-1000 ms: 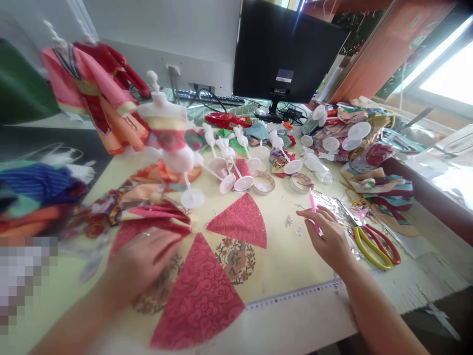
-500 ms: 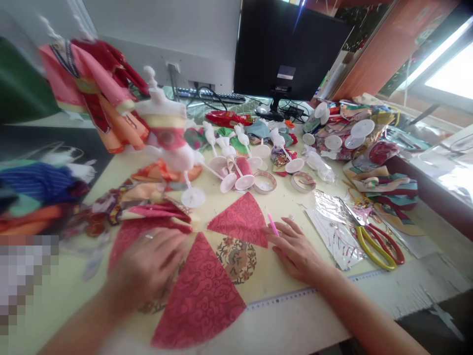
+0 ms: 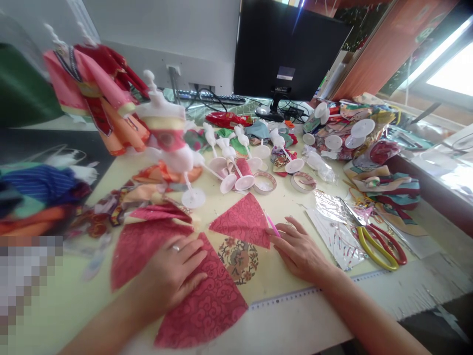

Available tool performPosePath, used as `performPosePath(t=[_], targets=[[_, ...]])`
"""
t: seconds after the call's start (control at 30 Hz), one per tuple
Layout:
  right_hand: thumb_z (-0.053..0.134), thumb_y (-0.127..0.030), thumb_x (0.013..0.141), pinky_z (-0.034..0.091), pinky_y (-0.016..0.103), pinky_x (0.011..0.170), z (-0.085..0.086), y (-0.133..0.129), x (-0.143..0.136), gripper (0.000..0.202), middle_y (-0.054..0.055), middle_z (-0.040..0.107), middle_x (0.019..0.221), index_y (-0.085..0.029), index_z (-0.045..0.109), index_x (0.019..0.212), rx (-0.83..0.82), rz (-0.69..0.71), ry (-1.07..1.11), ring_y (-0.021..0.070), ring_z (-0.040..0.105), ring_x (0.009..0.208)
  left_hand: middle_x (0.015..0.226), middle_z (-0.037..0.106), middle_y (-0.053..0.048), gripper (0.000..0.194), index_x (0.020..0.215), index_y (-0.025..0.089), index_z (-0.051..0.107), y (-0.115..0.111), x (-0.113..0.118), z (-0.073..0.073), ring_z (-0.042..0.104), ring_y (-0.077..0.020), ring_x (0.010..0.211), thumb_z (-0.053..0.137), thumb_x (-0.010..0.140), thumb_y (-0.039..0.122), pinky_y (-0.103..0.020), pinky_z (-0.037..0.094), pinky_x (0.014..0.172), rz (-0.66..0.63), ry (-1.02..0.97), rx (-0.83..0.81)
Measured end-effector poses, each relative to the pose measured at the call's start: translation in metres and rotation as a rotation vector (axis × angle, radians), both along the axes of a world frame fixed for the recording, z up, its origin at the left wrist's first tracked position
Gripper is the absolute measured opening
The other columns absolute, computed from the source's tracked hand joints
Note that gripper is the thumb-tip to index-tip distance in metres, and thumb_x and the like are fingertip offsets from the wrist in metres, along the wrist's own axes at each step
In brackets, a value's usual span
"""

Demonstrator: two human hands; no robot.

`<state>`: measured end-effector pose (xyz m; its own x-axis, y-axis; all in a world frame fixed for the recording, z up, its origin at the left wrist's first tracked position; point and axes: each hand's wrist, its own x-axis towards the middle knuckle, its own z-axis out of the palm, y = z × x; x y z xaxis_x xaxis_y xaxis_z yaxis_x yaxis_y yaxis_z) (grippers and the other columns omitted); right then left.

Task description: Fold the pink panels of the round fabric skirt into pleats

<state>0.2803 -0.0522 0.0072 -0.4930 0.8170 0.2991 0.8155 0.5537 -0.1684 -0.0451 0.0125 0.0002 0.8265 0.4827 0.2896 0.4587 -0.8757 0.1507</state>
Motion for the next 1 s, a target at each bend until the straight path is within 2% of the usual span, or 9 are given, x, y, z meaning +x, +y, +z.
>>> performPosePath(t=[0.17,0.27,0.37,0.5,0.8,1.0], targets=[[0.040,-0.009,0.090,0.032,0.050,0.103,0.000,0.002,0.011,0.027,0.007,0.063,0.103,-0.020,0.052,0.112,0.053,-0.050,0.054,0.0215,0.054,0.104,0.113,0.062,-0.011,0.027,0.109,0.016,0.062,0.003,-0.003,-0.005,0.053,-0.0268,0.110,0.055,0.086,0.027,-0.043,0.038,0.096,-0.015,-0.015,0.035],[0.041,-0.010,0.091,0.034,0.049,0.101,0.002,0.003,0.031,0.027,0.006,0.064,0.103,-0.021,0.052,0.112,0.135,-0.166,0.112,0.0209,0.056,0.101,0.113,0.063,-0.010,0.026,0.107,0.016,0.063,0.006,-0.005,-0.009,0.054,-0.0266,0.108,0.056,0.085,0.028,-0.042,0.038,0.095,-0.026,-0.033,0.075],[0.042,-0.011,0.091,0.036,0.049,0.099,0.004,0.004,0.053,0.023,0.005,0.065,0.094,-0.021,0.055,0.108,0.197,-0.293,0.149,0.0200,0.059,0.091,0.114,0.063,-0.010,0.028,0.107,0.016,0.064,0.008,-0.007,-0.011,0.055,-0.0267,0.107,0.056,0.084,0.031,-0.041,0.037,0.094,-0.037,-0.035,0.106],[0.045,-0.013,0.091,0.038,0.047,0.098,0.005,0.002,0.069,0.019,0.003,0.065,0.088,-0.021,0.058,0.102,0.210,-0.356,0.152,0.0185,0.060,0.082,0.116,0.063,-0.009,0.031,0.108,0.018,0.065,0.010,-0.009,-0.012,0.056,-0.0265,0.106,0.058,0.082,0.034,-0.040,0.037,0.093,-0.036,-0.022,0.116],[0.047,-0.015,0.089,0.045,0.045,0.086,0.001,0.007,0.058,0.017,0.005,0.062,0.081,-0.021,0.059,0.100,0.182,-0.348,0.121,0.0206,0.057,0.075,0.117,0.062,-0.009,0.033,0.109,0.019,0.064,0.011,-0.010,-0.014,0.056,-0.0261,0.107,0.059,0.082,0.036,-0.039,0.039,0.093,-0.021,-0.012,0.076],[0.047,-0.015,0.089,0.047,0.040,0.075,-0.007,0.012,0.056,0.018,0.007,0.059,0.083,-0.019,0.056,0.103,0.133,-0.358,0.108,0.0237,0.054,0.082,0.116,0.062,-0.010,0.034,0.109,0.017,0.064,0.013,-0.011,-0.016,0.057,-0.0258,0.105,0.061,0.081,0.036,-0.037,0.042,0.091,-0.022,-0.039,0.083]])
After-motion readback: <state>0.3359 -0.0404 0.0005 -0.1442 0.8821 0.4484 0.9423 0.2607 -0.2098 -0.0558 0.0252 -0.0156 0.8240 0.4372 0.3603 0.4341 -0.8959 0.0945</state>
